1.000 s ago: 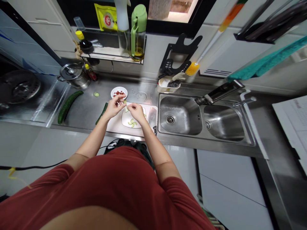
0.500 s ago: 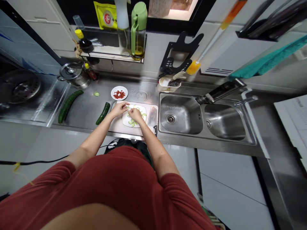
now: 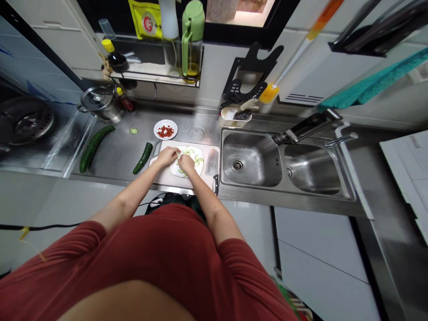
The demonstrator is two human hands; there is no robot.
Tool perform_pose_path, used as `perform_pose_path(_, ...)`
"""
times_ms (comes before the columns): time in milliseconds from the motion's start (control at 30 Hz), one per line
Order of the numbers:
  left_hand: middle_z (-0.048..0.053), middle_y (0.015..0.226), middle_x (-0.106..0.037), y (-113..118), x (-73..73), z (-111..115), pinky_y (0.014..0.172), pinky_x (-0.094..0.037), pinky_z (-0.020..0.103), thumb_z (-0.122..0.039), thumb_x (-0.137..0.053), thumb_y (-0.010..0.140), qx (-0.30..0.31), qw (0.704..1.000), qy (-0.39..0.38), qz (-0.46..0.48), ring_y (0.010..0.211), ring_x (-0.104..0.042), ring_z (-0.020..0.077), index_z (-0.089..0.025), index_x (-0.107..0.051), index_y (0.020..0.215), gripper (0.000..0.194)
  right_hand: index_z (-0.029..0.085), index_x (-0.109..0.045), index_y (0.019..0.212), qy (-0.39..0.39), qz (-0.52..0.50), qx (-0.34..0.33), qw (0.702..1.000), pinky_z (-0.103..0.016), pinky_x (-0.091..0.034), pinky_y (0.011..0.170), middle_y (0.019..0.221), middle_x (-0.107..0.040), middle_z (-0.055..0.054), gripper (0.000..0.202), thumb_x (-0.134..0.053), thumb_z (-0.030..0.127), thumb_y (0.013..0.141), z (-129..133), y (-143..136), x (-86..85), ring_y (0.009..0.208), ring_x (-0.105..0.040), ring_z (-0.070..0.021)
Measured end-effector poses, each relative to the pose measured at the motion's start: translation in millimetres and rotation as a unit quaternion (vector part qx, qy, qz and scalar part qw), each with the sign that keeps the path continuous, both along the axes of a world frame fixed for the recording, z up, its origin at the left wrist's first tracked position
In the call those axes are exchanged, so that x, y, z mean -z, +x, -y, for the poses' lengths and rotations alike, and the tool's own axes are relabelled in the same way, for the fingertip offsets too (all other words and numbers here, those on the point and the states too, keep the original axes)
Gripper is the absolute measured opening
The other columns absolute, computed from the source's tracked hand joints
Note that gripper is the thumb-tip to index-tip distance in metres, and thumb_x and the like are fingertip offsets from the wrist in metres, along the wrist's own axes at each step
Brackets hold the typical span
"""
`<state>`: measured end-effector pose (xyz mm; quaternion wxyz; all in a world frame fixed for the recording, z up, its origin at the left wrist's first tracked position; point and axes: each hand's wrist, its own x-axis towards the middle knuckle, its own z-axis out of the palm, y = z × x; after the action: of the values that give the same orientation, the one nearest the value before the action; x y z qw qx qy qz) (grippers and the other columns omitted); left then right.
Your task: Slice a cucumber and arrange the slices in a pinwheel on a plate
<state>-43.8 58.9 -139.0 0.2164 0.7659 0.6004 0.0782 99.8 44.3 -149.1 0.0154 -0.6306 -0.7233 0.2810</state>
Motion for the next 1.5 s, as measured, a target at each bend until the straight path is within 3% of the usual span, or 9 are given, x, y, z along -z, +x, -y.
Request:
perform_pose_path(300, 0.011, 0.104, -0.061, -0.6, 1.7, 9.9, 0.087, -0.042, 0.038, -0.022, -0.05, 0.086, 0.004, 0.998, 0.048, -0.037, 0.105, -0.047, 0.0273, -0.025, -0.069, 0.112, 0.032, 0.016, -0.06, 0.117, 0.056, 0.055, -0.02, 0.997, -0.033, -0.042, 0.083, 0.114, -0.062, -0.014, 0.03, -0.042, 0.026, 0.095, 15.1, -3.2, -11.2, 0.104, -0.055, -0.025)
perform_pose_path(467, 0.011, 0.104, -0.056, -5.2, 1.4, 11.1, 0.087, -0.041, 0.04, -0.03, -0.054, 0.086, 0.04, 0.997, 0.049, -0.037, 0.105, -0.045, 0.0278, -0.028, -0.073, 0.106, 0.027, 0.02, -0.062, 0.118, 0.103, 0.054, -0.043, 0.992, -0.038, -0.035, 0.091, 0.118, -0.058, -0.013, 0.032, -0.041, 0.026, 0.095, 18.3, 2.1, -12.1, 0.11, -0.046, -0.0272)
perform_pose_path(600, 0.011, 0.105, -0.055, -5.9, 2.7, 9.7, 0.088, -0.04, 0.04, -0.033, -0.057, 0.086, 0.041, 0.997, 0.038, -0.055, 0.106, -0.045, 0.0281, -0.028, -0.073, 0.107, 0.028, 0.023, -0.065, 0.117, 0.102, 0.047, -0.074, 0.991, -0.039, -0.034, 0.091, 0.119, -0.057, -0.011, 0.031, -0.043, 0.028, 0.094, 22.0, 4.9, -7.8, 0.11, -0.043, -0.0281)
perform_pose_path(833, 0.01, 0.106, -0.056, -5.8, 5.3, 9.0, 0.09, -0.04, 0.039, -0.035, -0.058, 0.085, 0.021, 0.998, 0.039, -0.046, 0.106, -0.045, 0.0276, -0.027, -0.073, 0.108, 0.028, 0.023, -0.066, 0.117, 0.097, 0.043, -0.071, 0.992, -0.039, -0.033, 0.09, 0.117, -0.056, -0.012, 0.032, -0.043, 0.028, 0.095, 23.4, 3.2, -2.2, 0.11, -0.042, -0.028)
perform_pose_path(1200, 0.01, 0.107, -0.056, -5.5, 2.0, 9.1, 0.093, -0.039, 0.04, -0.031, -0.055, 0.086, -0.028, 0.999, 0.038, -0.019, 0.107, -0.046, 0.0273, -0.026, -0.069, 0.114, 0.032, 0.024, -0.065, 0.118, 0.098, 0.052, -0.04, 0.993, -0.04, -0.031, 0.091, 0.118, -0.056, -0.012, 0.034, -0.039, 0.028, 0.096, 23.2, 7.8, -9.9, 0.11, -0.042, -0.0282)
perform_pose_path(1500, 0.01, 0.107, -0.056, -2.3, 5.2, 12.2, 0.093, -0.039, 0.041, -0.031, -0.059, 0.084, -0.024, 0.998, 0.048, -0.033, 0.108, -0.045, 0.0284, -0.026, -0.071, 0.107, 0.027, 0.024, -0.067, 0.116, 0.097, 0.065, -0.078, 0.99, -0.04, -0.029, 0.09, 0.117, -0.056, -0.013, 0.034, -0.04, 0.03, 0.097, 26.2, 4.6, -7.7, 0.109, -0.041, -0.0282)
